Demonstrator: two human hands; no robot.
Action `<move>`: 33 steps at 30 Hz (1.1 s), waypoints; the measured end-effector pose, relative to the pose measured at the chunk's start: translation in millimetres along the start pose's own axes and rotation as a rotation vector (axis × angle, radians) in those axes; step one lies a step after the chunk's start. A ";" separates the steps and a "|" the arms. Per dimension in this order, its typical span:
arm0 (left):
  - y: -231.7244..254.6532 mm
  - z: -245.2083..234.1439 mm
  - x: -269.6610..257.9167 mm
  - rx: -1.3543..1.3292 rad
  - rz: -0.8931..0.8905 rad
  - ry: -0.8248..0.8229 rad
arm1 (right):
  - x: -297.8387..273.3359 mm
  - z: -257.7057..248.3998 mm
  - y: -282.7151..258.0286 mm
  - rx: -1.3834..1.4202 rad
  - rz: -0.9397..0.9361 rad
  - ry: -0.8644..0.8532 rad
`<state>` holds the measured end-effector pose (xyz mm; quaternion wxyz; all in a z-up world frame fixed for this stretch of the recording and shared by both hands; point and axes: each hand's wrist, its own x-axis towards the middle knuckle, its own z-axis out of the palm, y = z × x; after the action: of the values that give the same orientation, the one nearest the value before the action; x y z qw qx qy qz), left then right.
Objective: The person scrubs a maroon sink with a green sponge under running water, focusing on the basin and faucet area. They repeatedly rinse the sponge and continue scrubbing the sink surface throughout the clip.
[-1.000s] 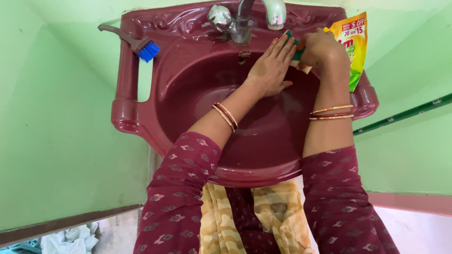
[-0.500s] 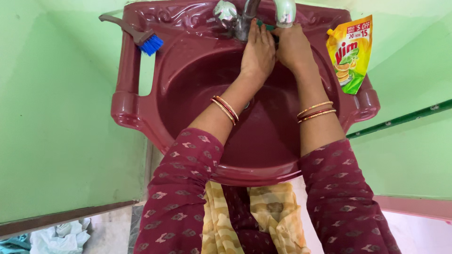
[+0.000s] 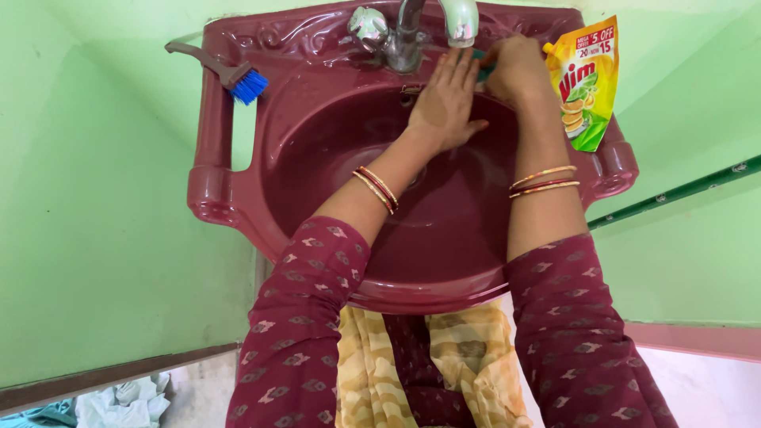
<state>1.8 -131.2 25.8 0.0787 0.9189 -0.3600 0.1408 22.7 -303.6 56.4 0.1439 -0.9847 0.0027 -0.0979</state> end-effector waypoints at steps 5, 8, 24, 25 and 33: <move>12.9 1.0 2.5 -0.070 0.133 -0.037 | -11.8 -32.8 -4.2 -0.187 0.214 -0.164; 21.5 -2.1 -1.4 -0.078 0.196 -0.062 | -22.5 -53.3 -11.4 -0.253 0.344 -0.244; -8.0 33.4 17.7 0.311 -0.055 0.033 | 1.4 14.2 1.1 0.020 -0.278 0.130; -9.9 34.4 17.1 0.283 -0.082 0.044 | 1.3 20.4 -2.4 0.040 -0.280 0.145; -6.8 16.9 6.3 0.035 -0.105 0.073 | 3.4 28.8 -3.9 0.131 -0.158 0.166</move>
<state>14.3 -134.5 11.5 0.0830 0.9320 -0.3058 0.1762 31.5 -291.8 31.1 0.1992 -0.9588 -0.0693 -0.1901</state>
